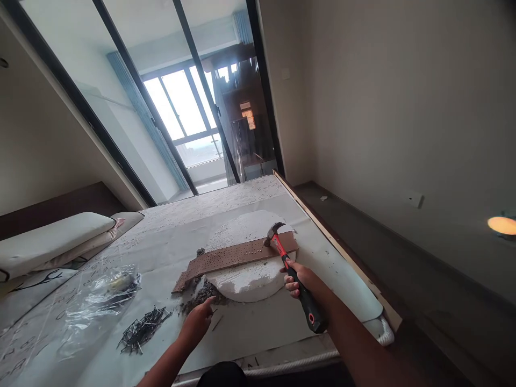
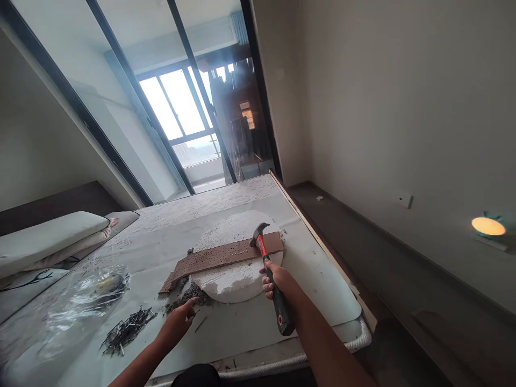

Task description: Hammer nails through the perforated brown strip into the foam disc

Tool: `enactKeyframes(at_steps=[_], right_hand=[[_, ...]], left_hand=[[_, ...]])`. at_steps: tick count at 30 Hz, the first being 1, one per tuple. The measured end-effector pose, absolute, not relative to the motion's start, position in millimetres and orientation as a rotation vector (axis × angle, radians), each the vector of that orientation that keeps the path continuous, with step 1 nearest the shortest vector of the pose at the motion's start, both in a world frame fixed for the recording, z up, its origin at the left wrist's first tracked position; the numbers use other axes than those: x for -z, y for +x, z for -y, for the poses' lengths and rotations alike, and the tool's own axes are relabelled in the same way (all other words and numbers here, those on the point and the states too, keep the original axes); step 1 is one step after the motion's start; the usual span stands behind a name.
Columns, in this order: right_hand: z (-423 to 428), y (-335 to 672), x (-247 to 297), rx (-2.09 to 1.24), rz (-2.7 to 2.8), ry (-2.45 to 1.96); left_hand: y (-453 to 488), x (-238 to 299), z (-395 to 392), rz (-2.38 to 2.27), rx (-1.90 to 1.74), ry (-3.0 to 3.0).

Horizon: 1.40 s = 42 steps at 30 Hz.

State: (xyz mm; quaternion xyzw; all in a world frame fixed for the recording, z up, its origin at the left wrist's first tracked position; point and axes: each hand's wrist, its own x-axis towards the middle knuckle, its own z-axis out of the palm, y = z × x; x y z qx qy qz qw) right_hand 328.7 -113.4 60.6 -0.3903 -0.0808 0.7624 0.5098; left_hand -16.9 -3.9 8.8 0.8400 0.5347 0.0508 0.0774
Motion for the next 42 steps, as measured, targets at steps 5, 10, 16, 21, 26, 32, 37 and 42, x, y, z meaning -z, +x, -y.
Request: enactKeyframes(at_steps=[5, 10, 16, 21, 26, 32, 37, 42], right_hand=[[111.1, 329.0, -54.3, -1.847, 0.237, -0.918], [112.3, 315.9, -56.7, -1.685, 0.419, -1.135], [120.9, 309.9, -66.7, -1.421, 0.696, -1.204], [122.3, 314.3, -66.3, -1.41, 0.731, -1.172], [119.2, 317.9, -65.3, -1.434, 0.698, -1.178], [117.9, 319.4, -69.6, -1.469, 0.693, -1.169], [117.1, 314.7, -70.8, -1.49, 0.682, -1.197], [121.1, 315.0, -73.2, -1.461, 0.774, -1.26]], left_hand=[[33.0, -36.7, -5.7, -1.384, -0.55, 2.285], [115.7, -62.5, -28.5, -1.242, -0.795, 2.186], [183.9, -42.5, -64.4, -1.225, -1.057, 2.05], [204.7, -21.5, -80.8, -1.244, -1.08, 2.019], [206.7, -8.0, -87.0, -1.216, -1.075, 1.949], [207.9, -4.4, -85.9, -1.177, -1.082, 1.881], [209.4, -5.2, -83.7, -1.197, -1.072, 1.952], [209.8, 1.9, -82.6, -1.244, -1.065, 2.048]])
